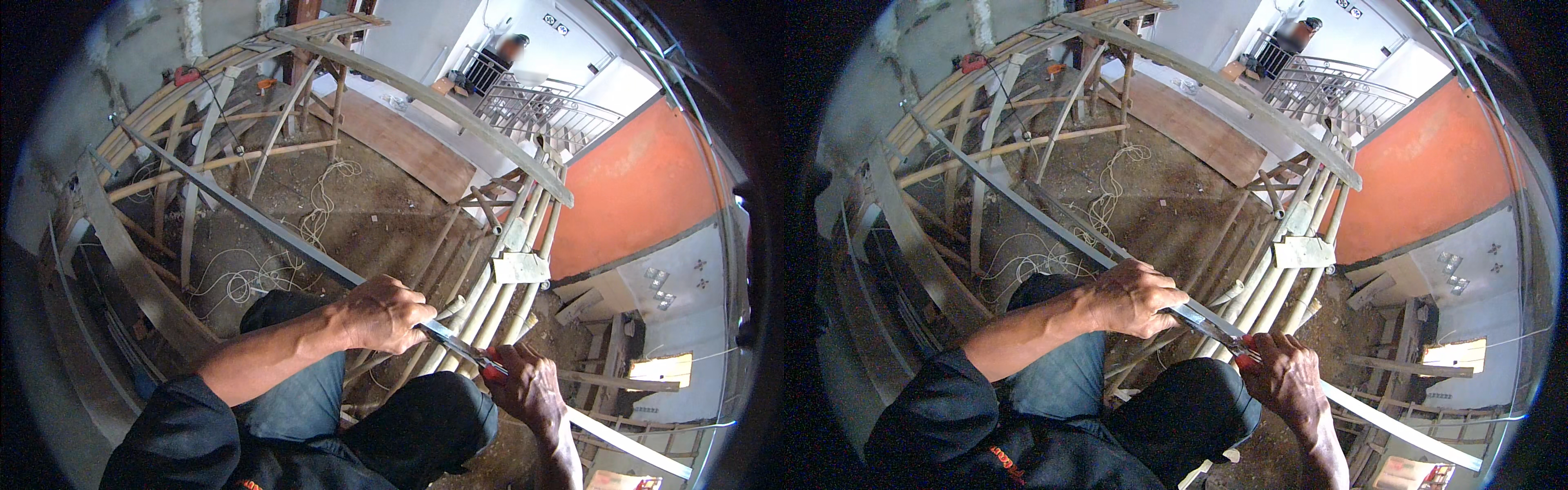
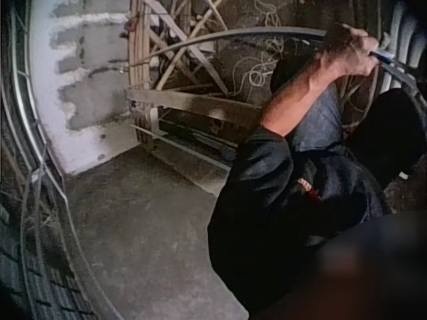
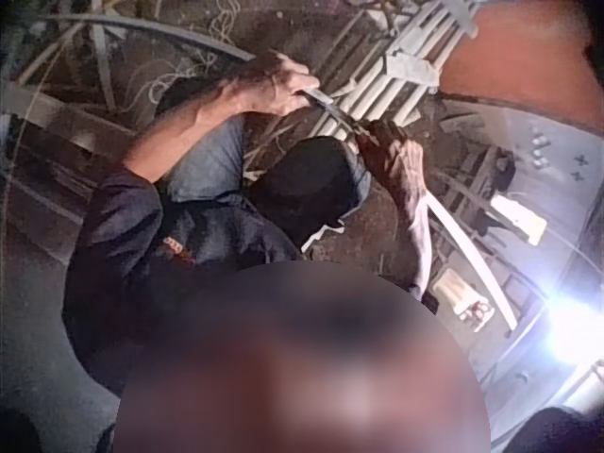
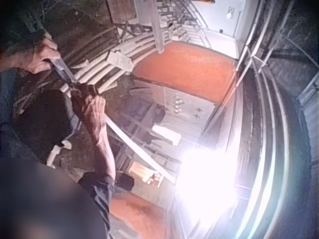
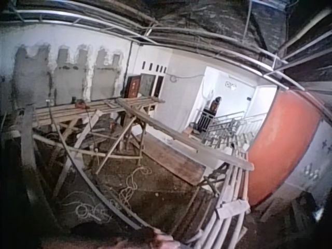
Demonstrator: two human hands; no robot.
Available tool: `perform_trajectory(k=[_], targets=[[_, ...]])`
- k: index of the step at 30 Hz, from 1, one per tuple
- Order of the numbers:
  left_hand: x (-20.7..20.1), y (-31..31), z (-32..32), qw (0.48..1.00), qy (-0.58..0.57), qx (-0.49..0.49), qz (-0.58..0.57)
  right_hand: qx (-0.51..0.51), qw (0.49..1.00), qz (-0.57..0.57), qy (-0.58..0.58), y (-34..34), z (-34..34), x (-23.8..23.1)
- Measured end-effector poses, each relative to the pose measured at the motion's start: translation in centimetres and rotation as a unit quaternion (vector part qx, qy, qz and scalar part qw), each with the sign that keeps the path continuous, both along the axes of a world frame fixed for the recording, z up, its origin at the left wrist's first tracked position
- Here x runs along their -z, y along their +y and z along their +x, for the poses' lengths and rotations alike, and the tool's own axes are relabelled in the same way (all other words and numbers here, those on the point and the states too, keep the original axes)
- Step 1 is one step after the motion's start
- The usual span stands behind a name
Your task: The person uses tin snips to cut a long metal strap while seated on a bamboo scaffold. They repeatedly position the strap, cut sections, and reposition the remaining piece for further cuts.
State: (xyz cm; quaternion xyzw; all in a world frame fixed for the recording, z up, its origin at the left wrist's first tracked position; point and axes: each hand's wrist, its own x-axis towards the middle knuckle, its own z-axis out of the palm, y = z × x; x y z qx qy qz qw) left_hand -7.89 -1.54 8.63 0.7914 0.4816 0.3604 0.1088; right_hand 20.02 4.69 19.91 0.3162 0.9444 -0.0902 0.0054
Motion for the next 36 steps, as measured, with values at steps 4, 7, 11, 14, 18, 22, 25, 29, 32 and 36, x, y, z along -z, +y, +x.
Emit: perform_trajectory(k=[4,7,11,14,18,22,25,29,32,36], targets=[[-0.20,-0.03,-0.05,1.000,0.005,0.000,-0.004,-0.006,1.000,0.001,-0.002,-0.13,-0.06,-0.10],[-0.27,-0.12,-0.01,1.000,0.006,-0.002,-0.003,0.001,1.000,0.000,0.008,-0.25,-0.01,-0.13],[-0.40,-0.18,-0.04,1.000,-0.001,-0.002,-0.014,-0.003,1.000,0.014,0.018,-0.22,-0.01,0.08],[-0.53,-0.19,-0.07,1.000,-0.004,0.003,-0.018,-0.008,1.000,0.018,0.024,-0.21,-0.02,0.28],[-0.57,-0.19,-0.07,1.000,0.003,0.001,-0.030,-0.001,1.000,0.012,0.012,-0.37,0.00,0.29],[-0.44,-0.11,-0.02,1.000,0.004,-0.003,-0.027,-0.001,1.000,0.013,0.019,-0.54,0.00,0.26],[-0.37,-0.11,0.01,1.000,0.001,-0.004,-0.031,0.003,1.000,0.011,0.019,-0.59,0.02,0.35],[-0.37,-0.15,-0.03,0.999,0.001,-0.001,-0.033,0.006,1.000,0.005,0.013,-0.49,0.20,0.45],[-0.37,-0.30,-0.03,1.000,-0.006,-0.001,-0.028,0.005,1.000,0.003,-0.007,-0.29,0.32,0.43],[-0.36,-0.33,-0.02,1.000,-0.002,-0.004,-0.023,-0.003,1.000,0.005,-0.004,-0.13,0.38,0.51]])
